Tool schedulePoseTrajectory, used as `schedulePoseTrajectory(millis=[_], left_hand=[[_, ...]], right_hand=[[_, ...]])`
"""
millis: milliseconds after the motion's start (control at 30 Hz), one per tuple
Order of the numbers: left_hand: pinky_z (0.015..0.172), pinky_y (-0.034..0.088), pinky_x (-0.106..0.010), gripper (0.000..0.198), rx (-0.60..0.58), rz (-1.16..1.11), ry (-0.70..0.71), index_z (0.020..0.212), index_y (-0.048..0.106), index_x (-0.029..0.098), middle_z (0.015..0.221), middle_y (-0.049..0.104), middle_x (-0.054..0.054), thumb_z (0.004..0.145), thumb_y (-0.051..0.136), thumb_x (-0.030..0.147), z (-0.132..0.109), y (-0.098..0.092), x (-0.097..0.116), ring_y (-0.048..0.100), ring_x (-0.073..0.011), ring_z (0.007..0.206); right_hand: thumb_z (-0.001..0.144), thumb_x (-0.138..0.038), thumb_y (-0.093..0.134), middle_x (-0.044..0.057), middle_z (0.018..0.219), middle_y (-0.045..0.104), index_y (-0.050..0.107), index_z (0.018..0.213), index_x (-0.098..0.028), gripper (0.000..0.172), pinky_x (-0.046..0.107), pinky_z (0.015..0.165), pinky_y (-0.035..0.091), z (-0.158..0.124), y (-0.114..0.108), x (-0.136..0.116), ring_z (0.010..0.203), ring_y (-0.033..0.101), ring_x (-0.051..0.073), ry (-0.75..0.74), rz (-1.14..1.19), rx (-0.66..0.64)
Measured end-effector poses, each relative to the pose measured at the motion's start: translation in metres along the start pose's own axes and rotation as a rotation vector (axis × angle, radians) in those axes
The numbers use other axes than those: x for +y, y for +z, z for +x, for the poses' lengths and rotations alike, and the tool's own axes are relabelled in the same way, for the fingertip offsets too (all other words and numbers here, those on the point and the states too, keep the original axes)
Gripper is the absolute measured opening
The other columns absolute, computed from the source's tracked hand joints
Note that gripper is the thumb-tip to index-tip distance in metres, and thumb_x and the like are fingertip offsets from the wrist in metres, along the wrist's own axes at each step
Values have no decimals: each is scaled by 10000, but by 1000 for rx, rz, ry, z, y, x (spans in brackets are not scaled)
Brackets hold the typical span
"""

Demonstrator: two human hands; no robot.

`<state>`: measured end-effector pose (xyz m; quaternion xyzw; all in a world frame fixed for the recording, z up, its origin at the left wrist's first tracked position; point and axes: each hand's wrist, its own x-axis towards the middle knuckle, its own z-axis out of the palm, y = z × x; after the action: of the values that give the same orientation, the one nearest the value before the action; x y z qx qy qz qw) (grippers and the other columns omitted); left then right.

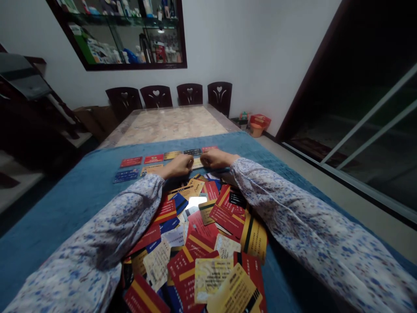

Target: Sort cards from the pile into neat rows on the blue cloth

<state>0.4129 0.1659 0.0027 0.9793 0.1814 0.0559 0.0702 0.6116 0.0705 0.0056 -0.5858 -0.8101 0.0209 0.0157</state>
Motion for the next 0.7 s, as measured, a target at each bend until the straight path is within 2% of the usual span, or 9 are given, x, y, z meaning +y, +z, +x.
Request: schedulePoseTrajectory(millis=[233,433,700], left_hand=[[643,359,-274,38,-36,-62,17,716,566,185,711,594,-8,683,573,203,4,4,-7,498,-165,670],[686,401,-276,77,-58,-13,71,724,616,178,753,644,-27,678,562,210,7,4,-11,545,-180,727],[668,399,-278,99,-76,31,96,736,614,183,772,636,-40,688,537,222,10,-4,-8,538,-185,719]], right_hand=[[767,-74,640,133,1089,741,748,1043,-122,300,253,740,430,5,2,3,914,659,208,5,-1,-11],[768,-92,656,150,1138,748,760,1092,-125,342,257,762,459,7,5,4,967,682,231,8,0,3],[766,-93,655,155,1196,745,748,1193,-134,440,264,812,487,6,1,0,1035,691,247,18,9,-5]])
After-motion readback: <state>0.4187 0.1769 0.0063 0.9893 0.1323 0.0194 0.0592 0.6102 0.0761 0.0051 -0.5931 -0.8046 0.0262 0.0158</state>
